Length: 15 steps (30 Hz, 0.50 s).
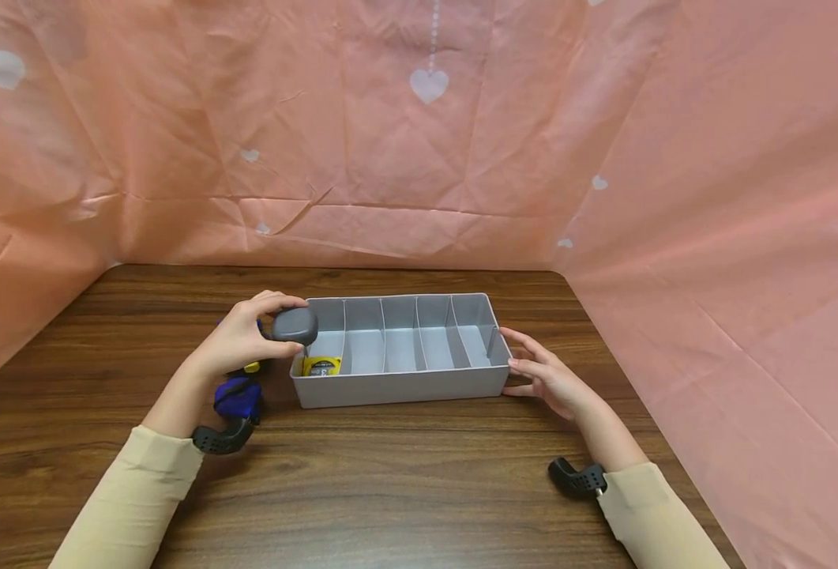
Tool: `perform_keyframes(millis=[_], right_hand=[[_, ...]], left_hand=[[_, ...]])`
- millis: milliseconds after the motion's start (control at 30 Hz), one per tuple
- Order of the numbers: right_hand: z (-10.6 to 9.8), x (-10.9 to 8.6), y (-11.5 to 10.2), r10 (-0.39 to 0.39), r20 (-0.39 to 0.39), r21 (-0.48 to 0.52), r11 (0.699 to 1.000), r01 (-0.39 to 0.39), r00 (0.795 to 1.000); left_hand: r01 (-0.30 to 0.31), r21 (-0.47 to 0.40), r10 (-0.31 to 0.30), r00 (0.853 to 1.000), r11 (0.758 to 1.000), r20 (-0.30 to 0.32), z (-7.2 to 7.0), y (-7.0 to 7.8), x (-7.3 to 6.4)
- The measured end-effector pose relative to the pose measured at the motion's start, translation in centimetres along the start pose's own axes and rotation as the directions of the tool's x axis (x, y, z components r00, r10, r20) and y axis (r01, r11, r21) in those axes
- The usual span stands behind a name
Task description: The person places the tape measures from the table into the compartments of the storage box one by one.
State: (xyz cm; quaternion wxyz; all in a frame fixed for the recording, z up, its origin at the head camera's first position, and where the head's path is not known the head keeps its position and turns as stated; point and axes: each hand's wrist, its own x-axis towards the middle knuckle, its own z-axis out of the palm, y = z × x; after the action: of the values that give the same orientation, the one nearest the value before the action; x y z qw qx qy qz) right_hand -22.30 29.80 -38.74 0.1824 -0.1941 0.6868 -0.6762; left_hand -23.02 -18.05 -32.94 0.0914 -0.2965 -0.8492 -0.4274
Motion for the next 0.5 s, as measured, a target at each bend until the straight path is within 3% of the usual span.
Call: perform_keyframes(millis=[200, 500], right_hand=[[0.0, 0.0, 0.0, -0.001, 0.001, 0.006, 1.0, 0.001, 1.0], [-0.2, 0.0, 0.0, 0.005, 0.004, 0.004, 1.0, -0.005, 1.0]], left_hand=[[0.011, -0.01, -0.011, 1.0, 1.0, 0.005, 0.8, 0.8, 0.8], [-0.018, -0.04, 0.018, 1.0, 0.999, 0.016, 2.1, 1.5, 1.9]])
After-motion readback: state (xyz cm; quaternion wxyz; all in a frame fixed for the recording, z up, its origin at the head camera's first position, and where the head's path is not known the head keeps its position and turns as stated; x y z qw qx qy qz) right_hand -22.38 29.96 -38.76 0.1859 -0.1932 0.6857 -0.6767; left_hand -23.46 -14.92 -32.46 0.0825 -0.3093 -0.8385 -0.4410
